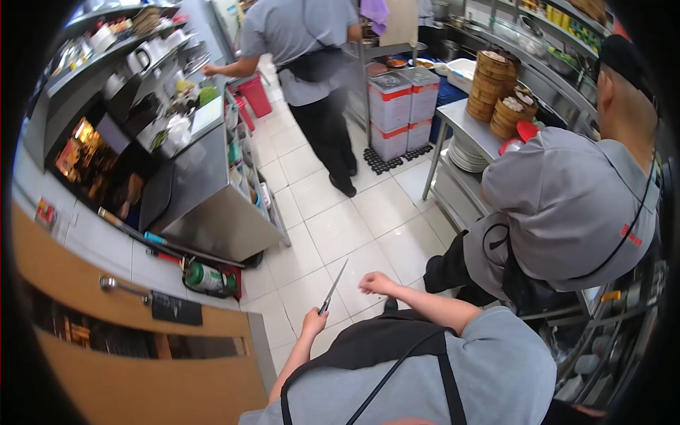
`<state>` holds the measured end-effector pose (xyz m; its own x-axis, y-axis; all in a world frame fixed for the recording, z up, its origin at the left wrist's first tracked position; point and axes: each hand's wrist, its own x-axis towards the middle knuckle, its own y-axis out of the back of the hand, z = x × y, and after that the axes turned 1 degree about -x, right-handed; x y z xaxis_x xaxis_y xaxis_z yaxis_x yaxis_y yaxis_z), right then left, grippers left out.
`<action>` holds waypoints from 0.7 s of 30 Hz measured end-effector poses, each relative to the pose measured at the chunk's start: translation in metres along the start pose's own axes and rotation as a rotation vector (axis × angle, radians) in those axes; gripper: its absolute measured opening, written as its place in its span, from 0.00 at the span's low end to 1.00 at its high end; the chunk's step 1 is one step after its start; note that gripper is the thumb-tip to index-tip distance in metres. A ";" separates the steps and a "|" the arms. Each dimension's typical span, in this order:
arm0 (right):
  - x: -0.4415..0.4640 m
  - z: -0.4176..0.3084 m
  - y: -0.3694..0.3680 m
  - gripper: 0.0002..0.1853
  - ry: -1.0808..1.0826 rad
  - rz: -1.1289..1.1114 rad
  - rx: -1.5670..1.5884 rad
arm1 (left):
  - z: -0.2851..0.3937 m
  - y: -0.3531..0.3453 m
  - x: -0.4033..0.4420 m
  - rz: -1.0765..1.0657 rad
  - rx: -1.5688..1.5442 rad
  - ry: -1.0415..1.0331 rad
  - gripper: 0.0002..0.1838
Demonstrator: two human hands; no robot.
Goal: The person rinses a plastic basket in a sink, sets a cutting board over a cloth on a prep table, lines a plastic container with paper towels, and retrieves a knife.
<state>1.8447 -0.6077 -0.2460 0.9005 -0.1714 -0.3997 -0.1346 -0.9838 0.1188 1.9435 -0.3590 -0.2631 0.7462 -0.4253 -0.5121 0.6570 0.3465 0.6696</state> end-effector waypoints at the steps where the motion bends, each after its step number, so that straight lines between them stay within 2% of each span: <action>1: 0.004 0.003 0.019 0.14 0.042 0.083 -0.006 | 0.001 0.002 0.021 -0.039 0.035 0.052 0.20; 2: 0.011 0.004 0.037 0.14 0.041 0.104 0.001 | 0.003 0.002 0.042 -0.098 0.070 0.125 0.19; 3: 0.014 0.003 0.057 0.14 -0.038 0.176 0.030 | 0.004 -0.003 0.066 -0.110 0.071 0.112 0.19; 5: 0.016 0.011 0.092 0.14 -0.130 0.246 0.051 | -0.007 -0.011 0.103 -0.163 0.305 0.231 0.16; 7: 0.031 0.012 0.130 0.15 -0.049 0.480 -0.265 | -0.017 -0.008 0.123 -0.140 0.333 0.270 0.15; 8: 0.035 0.009 0.147 0.17 -0.003 0.575 -0.268 | -0.024 -0.002 0.130 -0.139 0.347 0.296 0.15; 13: 0.068 -0.027 0.226 0.18 0.085 0.763 0.029 | -0.035 0.046 0.172 -0.181 0.379 0.400 0.14; 15: 0.066 -0.058 0.249 0.17 0.193 0.866 0.125 | -0.029 0.059 0.193 -0.194 0.391 0.393 0.13; 16: 0.061 -0.075 0.257 0.17 0.172 0.894 0.140 | -0.020 0.064 0.206 -0.206 0.407 0.374 0.13; 18: 0.055 -0.117 0.274 0.13 0.352 0.911 0.182 | 0.008 0.068 0.245 -0.228 0.456 0.291 0.13; 20: 0.039 -0.144 0.296 0.11 0.285 0.767 0.229 | 0.043 0.063 0.286 -0.270 0.507 0.166 0.12; 21: 0.030 -0.152 0.308 0.11 0.256 0.837 0.259 | 0.061 0.058 0.308 -0.297 0.537 0.107 0.12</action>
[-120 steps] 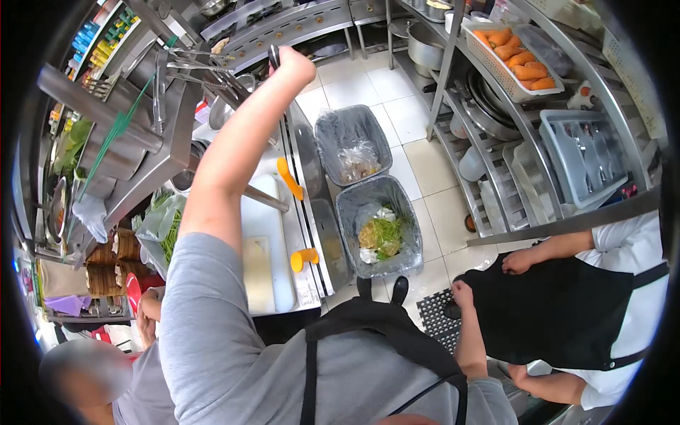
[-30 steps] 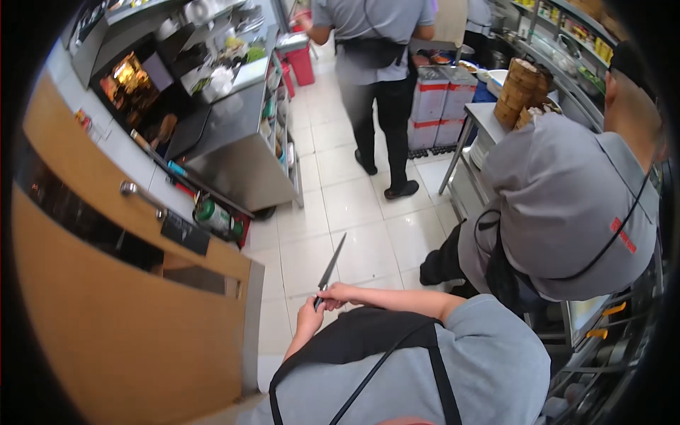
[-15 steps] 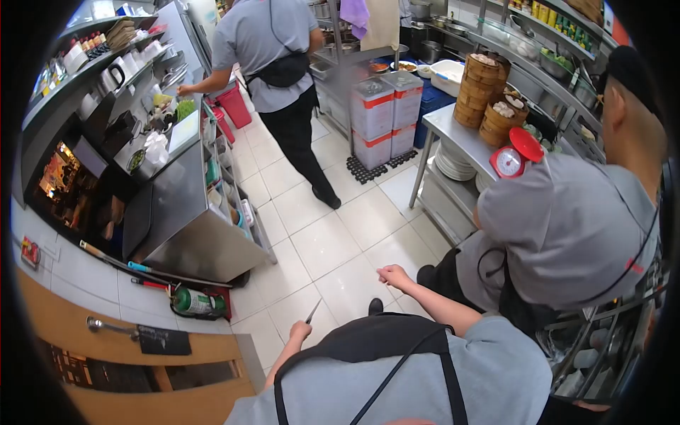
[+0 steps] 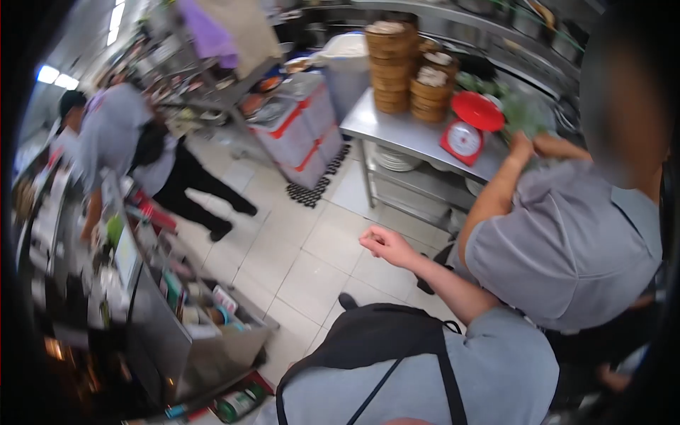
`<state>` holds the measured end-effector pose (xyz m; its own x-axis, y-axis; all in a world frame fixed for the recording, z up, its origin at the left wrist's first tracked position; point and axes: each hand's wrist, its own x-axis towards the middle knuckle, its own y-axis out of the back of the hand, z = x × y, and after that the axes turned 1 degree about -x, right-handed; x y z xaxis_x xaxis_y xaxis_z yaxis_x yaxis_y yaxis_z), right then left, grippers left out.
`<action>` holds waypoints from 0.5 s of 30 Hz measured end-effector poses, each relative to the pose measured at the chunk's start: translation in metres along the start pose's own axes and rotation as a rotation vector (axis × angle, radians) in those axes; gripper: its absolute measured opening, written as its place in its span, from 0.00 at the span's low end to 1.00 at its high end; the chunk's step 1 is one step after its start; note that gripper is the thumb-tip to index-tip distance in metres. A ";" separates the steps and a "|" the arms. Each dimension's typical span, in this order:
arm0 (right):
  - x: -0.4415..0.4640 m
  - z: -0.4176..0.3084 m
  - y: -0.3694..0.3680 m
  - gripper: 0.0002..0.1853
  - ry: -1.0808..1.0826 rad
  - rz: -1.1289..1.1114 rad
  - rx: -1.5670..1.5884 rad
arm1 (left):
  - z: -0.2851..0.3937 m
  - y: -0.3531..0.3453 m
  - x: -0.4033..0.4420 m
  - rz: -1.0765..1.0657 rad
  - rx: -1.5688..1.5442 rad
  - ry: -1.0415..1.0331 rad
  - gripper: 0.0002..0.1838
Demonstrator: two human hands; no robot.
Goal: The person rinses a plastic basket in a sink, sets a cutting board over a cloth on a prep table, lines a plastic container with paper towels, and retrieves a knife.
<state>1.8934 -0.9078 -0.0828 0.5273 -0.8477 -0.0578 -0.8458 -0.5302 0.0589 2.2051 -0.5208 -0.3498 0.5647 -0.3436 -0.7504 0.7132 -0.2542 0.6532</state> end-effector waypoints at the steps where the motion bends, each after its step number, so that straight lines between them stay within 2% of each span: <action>1: 0.007 -0.012 0.010 0.10 0.056 -0.026 -0.062 | 0.019 0.013 0.019 -0.013 0.034 -0.052 0.12; 3: 0.027 -0.032 0.025 0.10 0.094 -0.051 -0.132 | 0.050 0.040 0.058 -0.025 0.088 -0.130 0.12; 5: 0.046 -0.048 0.033 0.10 0.110 0.176 -0.085 | 0.086 0.079 0.088 -0.022 0.121 -0.188 0.12; 8: 0.089 -0.024 0.015 0.09 0.127 0.319 -0.068 | 0.144 0.136 0.131 -0.003 0.165 -0.264 0.12; 11: 0.114 -0.023 -0.021 0.12 0.077 0.040 -0.414 | 0.210 0.188 0.169 0.041 0.166 -0.318 0.13; 12: 0.120 -0.024 -0.030 0.13 0.030 -0.082 -0.545 | 0.214 0.198 0.225 -0.010 0.323 -0.596 0.13; 13: 0.128 -0.018 -0.033 0.16 -0.005 -0.198 -0.610 | 0.244 0.210 0.228 0.020 0.179 -0.296 0.13; 14: 0.135 -0.008 -0.037 0.19 -0.037 -0.317 -0.667 | 0.270 0.228 0.225 -0.012 0.139 -0.282 0.13; 15: 0.142 0.001 -0.037 0.19 -0.035 -0.313 -0.657 | 0.293 0.244 0.228 -0.038 0.092 -0.269 0.13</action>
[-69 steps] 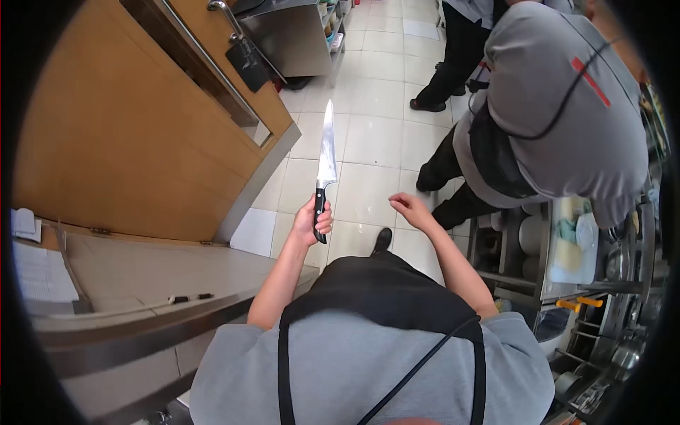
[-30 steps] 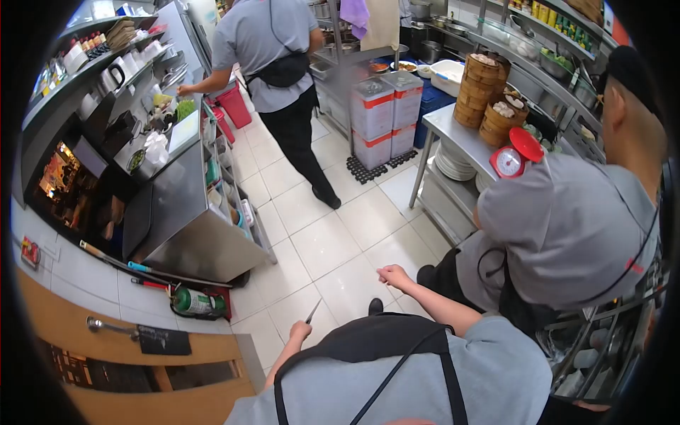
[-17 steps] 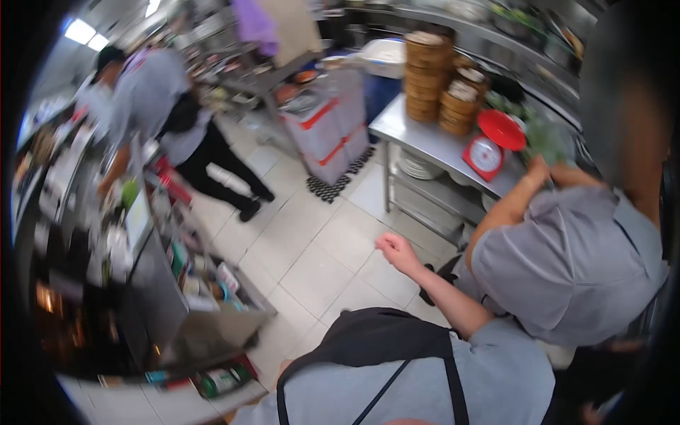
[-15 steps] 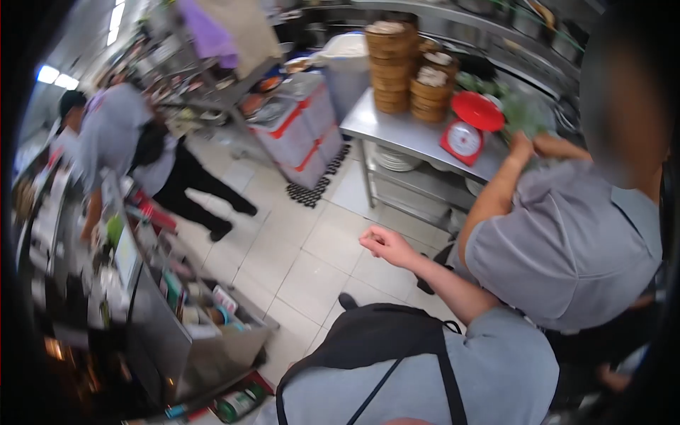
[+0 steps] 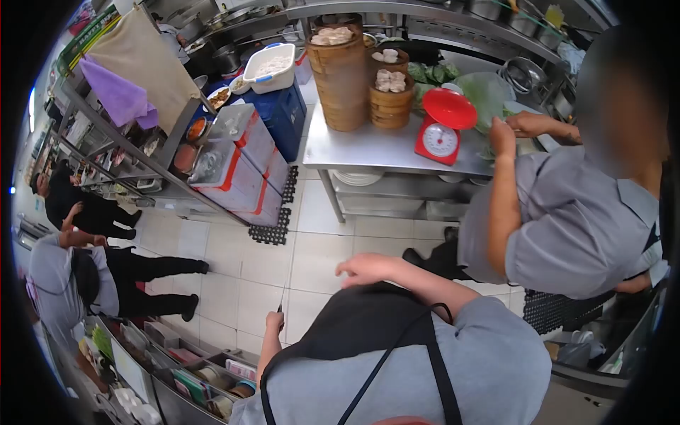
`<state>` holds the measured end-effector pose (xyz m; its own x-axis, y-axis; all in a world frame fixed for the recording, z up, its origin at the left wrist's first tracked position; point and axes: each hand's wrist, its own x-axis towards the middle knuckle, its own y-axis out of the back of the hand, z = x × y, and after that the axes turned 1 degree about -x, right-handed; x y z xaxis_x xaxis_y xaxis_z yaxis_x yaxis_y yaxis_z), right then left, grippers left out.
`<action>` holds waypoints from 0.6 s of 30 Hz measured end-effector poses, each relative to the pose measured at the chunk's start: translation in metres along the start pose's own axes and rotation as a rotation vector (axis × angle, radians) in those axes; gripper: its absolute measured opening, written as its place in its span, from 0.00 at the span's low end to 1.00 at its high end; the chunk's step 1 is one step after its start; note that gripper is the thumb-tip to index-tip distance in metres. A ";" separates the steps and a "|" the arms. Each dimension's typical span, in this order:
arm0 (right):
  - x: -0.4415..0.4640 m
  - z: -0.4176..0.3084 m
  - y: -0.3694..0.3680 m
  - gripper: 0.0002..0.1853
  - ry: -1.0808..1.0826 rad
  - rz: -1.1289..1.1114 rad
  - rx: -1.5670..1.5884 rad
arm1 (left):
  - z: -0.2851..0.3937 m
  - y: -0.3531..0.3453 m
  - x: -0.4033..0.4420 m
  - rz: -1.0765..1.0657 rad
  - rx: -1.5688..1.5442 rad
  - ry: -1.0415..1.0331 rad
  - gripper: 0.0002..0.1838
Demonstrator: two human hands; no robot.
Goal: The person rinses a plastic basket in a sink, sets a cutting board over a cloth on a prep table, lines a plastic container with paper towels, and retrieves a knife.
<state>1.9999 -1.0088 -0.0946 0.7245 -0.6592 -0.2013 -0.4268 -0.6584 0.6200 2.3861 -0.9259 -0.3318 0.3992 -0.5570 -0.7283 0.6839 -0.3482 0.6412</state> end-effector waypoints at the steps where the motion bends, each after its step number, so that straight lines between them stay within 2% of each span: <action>1: 0.009 0.011 0.000 0.20 -0.035 -0.073 0.000 | 0.015 0.012 0.010 0.014 0.000 -0.001 0.13; 2: 0.023 0.021 0.005 0.21 -0.060 -0.148 -0.014 | 0.032 0.024 0.021 0.014 -0.092 -0.023 0.14; 4: 0.051 0.029 0.028 0.23 -0.137 -0.146 -0.042 | 0.064 0.044 0.041 0.038 -0.270 -0.018 0.14; 5: 0.066 0.038 0.034 0.23 -0.093 -0.204 -0.091 | 0.077 0.052 0.042 -0.020 -0.353 -0.056 0.14; 7: 0.111 0.059 0.053 0.23 -0.030 -0.071 -0.184 | 0.106 0.077 0.042 -0.020 -0.522 -0.084 0.13; 9: 0.158 0.056 0.076 0.22 0.057 -0.110 -0.165 | 0.137 0.102 0.027 -0.130 -0.727 -0.108 0.11; 11: 0.213 0.048 0.097 0.22 0.113 -0.117 -0.116 | 0.157 0.134 0.015 -0.146 -0.828 -0.168 0.09; 15: 0.315 0.007 0.121 0.20 0.298 -0.082 -0.352 | 0.163 0.185 0.007 -0.068 -1.002 -0.197 0.09; 17: 0.361 -0.022 0.135 0.19 0.400 -0.173 -0.155 | 0.166 0.205 0.008 -0.013 -1.076 -0.196 0.09; 18: 0.388 -0.030 0.137 0.19 0.418 -0.187 -0.161 | 0.163 0.216 0.010 0.018 -1.091 -0.182 0.09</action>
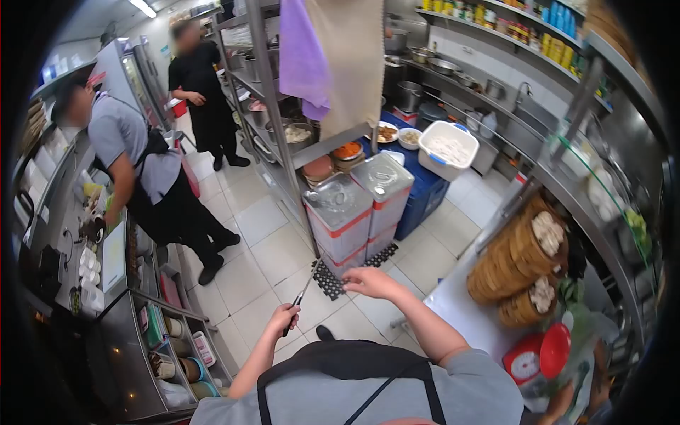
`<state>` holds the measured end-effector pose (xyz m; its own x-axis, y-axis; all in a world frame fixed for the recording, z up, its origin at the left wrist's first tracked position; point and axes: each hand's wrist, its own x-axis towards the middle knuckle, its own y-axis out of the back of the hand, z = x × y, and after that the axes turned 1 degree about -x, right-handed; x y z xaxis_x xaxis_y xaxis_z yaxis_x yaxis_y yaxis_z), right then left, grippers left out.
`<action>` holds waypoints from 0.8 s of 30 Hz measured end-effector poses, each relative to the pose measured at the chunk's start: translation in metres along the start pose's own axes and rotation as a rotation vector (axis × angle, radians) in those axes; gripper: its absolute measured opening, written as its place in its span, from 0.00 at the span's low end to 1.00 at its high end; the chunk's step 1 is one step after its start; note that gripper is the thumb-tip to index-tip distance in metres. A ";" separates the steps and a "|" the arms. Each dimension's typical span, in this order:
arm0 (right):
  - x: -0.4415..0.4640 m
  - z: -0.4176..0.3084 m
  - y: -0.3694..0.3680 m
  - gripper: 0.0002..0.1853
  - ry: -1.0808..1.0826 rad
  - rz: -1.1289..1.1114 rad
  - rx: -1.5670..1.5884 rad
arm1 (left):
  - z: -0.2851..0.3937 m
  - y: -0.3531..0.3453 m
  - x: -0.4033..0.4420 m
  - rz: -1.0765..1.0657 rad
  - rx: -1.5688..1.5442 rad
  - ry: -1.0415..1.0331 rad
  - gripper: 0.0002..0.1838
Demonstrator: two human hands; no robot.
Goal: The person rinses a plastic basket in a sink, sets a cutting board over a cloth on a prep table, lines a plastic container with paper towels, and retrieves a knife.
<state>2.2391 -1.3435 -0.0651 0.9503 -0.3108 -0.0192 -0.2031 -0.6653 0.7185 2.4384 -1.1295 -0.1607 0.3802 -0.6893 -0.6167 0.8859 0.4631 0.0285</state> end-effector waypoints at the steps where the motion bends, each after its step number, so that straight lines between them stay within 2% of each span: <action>1: 0.027 0.005 0.003 0.18 0.052 0.031 -0.016 | 0.007 0.009 0.005 0.035 -0.007 -0.001 0.09; 3: 0.079 0.017 0.010 0.16 0.145 0.106 -0.038 | 0.019 0.026 0.018 0.064 -0.028 -0.004 0.10; 5: 0.127 0.022 0.025 0.14 0.134 0.142 0.047 | 0.050 0.035 0.033 0.101 0.031 -0.095 0.10; 7: 0.170 0.040 0.034 0.14 0.145 0.152 0.098 | 0.077 0.042 0.051 0.101 0.055 -0.097 0.11; 9: 0.211 0.063 0.041 0.15 0.031 0.304 0.159 | 0.106 0.048 0.074 0.060 0.021 -0.203 0.11; 10: 0.231 0.079 0.045 0.15 0.034 0.307 0.160 | 0.124 0.049 0.085 0.063 0.027 -0.204 0.12; 12: 0.267 0.113 0.057 0.17 0.035 0.552 0.218 | 0.156 0.049 0.109 0.057 -0.003 -0.218 0.12; 15: 0.328 0.165 0.088 0.25 -0.111 0.834 0.062 | 0.196 0.046 0.140 0.051 -0.035 -0.248 0.13; 18: 0.385 0.178 0.135 0.32 -0.183 1.134 -0.068 | 0.230 0.038 0.167 0.052 -0.063 -0.292 0.13; 19: 0.406 0.179 0.147 0.32 -0.177 1.129 -0.061 | 0.239 0.035 0.173 0.062 -0.065 -0.291 0.13; 21: 0.442 0.181 0.170 0.35 -0.435 1.241 0.023 | 0.258 0.026 0.186 0.065 -0.040 -0.312 0.12; 22: 0.455 0.188 0.180 0.35 -0.435 1.239 0.033 | 0.267 0.022 0.190 0.062 -0.029 -0.316 0.12; 24: 0.471 0.206 0.211 0.37 -0.630 1.069 0.165 | 0.277 0.020 0.202 0.060 0.000 -0.330 0.12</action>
<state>2.5948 -1.7701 -0.0662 0.0231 -0.9872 0.1579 -0.8730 0.0570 0.4844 2.6065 -1.4138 -0.0669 0.4971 -0.8043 -0.3255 0.8594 0.5082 0.0566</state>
